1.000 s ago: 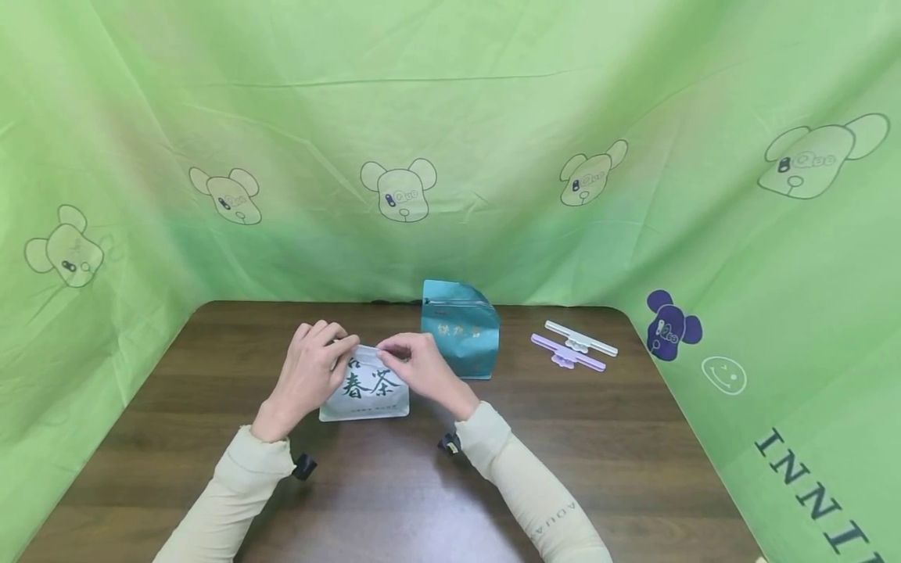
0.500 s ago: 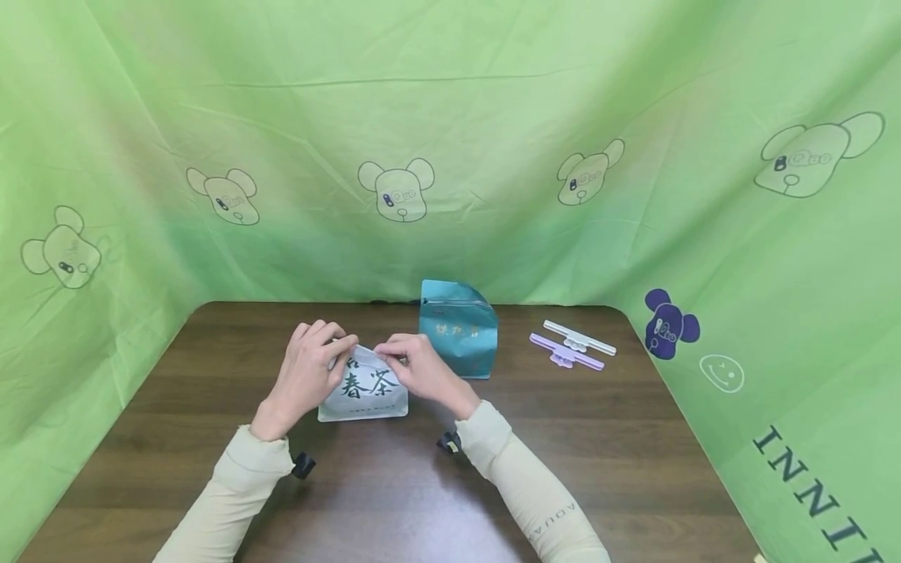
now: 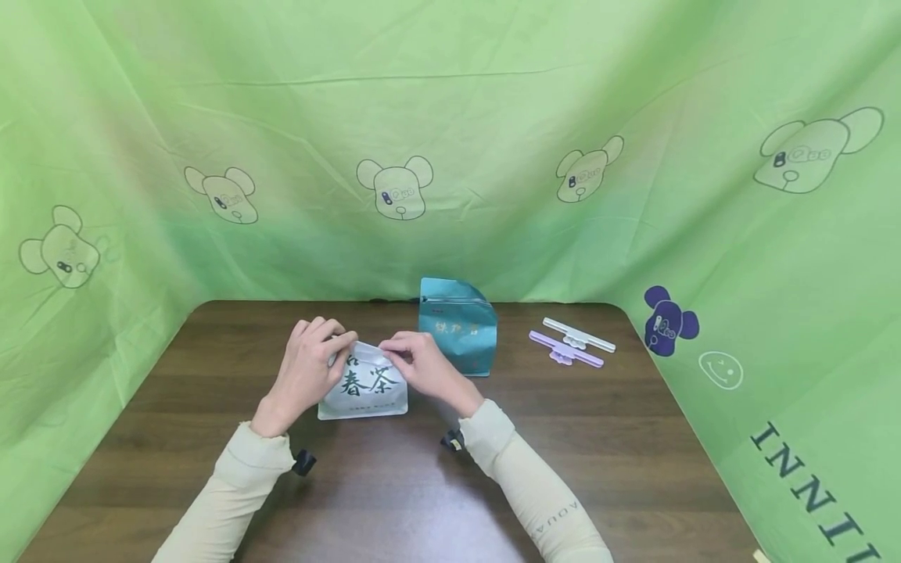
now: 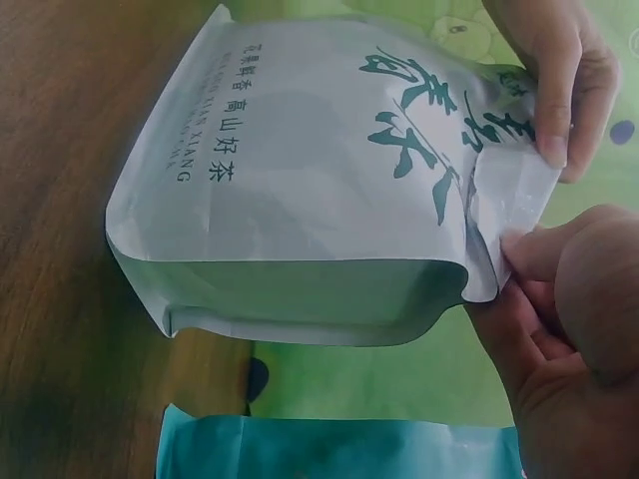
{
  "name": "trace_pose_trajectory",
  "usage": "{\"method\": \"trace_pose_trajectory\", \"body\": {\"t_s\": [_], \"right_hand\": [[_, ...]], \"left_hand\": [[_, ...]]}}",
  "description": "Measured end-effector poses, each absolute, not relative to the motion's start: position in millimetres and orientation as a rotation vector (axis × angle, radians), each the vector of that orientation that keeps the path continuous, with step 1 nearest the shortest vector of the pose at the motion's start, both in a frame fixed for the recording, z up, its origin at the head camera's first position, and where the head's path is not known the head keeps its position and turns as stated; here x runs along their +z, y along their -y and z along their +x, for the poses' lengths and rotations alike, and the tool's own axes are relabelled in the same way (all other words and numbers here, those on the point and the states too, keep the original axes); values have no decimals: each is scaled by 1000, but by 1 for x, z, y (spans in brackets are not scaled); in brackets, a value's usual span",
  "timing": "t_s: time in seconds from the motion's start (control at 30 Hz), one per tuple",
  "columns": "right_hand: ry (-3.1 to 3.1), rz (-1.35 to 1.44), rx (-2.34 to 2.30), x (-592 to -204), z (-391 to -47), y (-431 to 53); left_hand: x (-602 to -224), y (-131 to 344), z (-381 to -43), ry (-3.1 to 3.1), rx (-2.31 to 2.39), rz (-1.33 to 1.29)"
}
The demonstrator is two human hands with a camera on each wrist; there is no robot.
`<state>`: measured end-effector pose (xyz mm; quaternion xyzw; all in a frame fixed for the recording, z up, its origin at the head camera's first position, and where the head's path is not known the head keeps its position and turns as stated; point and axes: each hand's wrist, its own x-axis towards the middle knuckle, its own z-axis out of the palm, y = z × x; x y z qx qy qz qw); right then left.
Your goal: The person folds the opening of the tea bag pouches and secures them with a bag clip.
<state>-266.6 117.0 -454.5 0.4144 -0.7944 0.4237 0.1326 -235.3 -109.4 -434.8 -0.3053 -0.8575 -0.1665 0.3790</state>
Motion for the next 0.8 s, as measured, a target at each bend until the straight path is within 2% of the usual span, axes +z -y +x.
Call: {"method": "trace_pose_trajectory", "body": {"t_s": [0.23, 0.5, 0.8], "right_hand": [[2310, 1194, 1223, -458, -266, -118], [2350, 1057, 1337, -459, -266, -124], [2331, 1140, 1264, -461, -266, -127]], "left_hand": [[-435, 110, -236, 2194, -425, -785], [-435, 111, -238, 2207, -420, -784], [-434, 111, -237, 2200, -423, -795]]}}
